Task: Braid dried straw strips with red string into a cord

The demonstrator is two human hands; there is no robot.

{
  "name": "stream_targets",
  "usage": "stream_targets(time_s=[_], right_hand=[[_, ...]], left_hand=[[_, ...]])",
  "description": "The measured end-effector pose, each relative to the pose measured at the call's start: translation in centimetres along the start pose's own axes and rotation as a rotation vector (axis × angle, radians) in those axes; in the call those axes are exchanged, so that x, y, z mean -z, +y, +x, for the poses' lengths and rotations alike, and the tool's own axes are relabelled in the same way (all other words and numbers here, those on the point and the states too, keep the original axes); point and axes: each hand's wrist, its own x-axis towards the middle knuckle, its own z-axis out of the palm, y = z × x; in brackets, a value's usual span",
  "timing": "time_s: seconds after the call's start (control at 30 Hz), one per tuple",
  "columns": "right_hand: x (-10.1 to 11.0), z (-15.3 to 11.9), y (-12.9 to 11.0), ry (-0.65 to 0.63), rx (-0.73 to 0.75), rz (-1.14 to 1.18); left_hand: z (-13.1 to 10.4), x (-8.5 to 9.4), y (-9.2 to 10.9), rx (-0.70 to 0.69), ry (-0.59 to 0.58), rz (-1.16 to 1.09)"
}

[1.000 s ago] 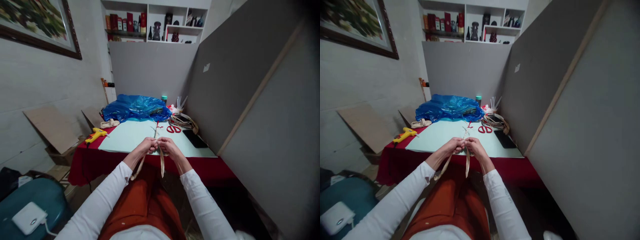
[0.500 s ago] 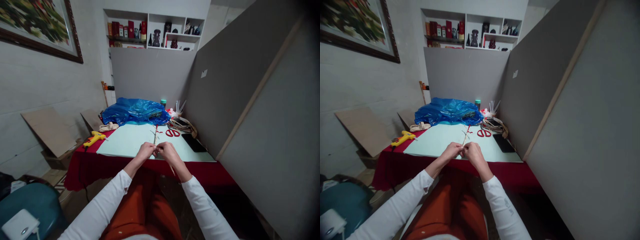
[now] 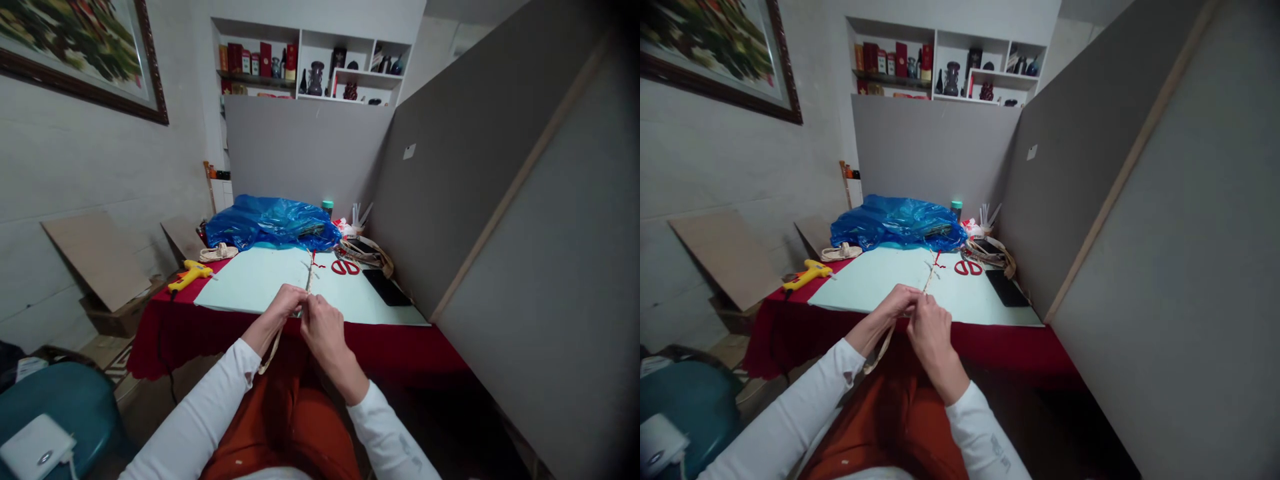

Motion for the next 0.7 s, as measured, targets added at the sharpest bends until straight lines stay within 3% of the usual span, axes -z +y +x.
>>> stream_targets(time_s=[0.1,0.2,0.3,0.37,0.5,0.7], right_hand=[[-1.1,-1.3,-0.4,-0.010,0.093,0.040],[-0.4,-0.8,1.2,-0.011,0.142,0.168],[1.1,1.5,3.5,0.010,0.008,0.332],[1.5,3.4,4.4,-0.040,-0.048,0.424],[-0.1,5.6,4.4,-0.154,-0.021,0.526],[-2.6,5.7,4.2,-0.216,-0.033,0.655]], left_hand=[[-0.2,0.6,0.0,0.044,-0.033,-0.145],[-0.2,1.0,-0.1,0.073,-0.076,-0.236],[-0.2,1.2,-0.1,0.079,-0.113,-0.300],[-0.3,1.3,-0.1,0.074,-0.135,-0.328],[-0.5,1.5,-0.1,0.052,-0.166,-0.347],[-0.8,1.2,-0.4,0.011,-0.142,-0.291]])
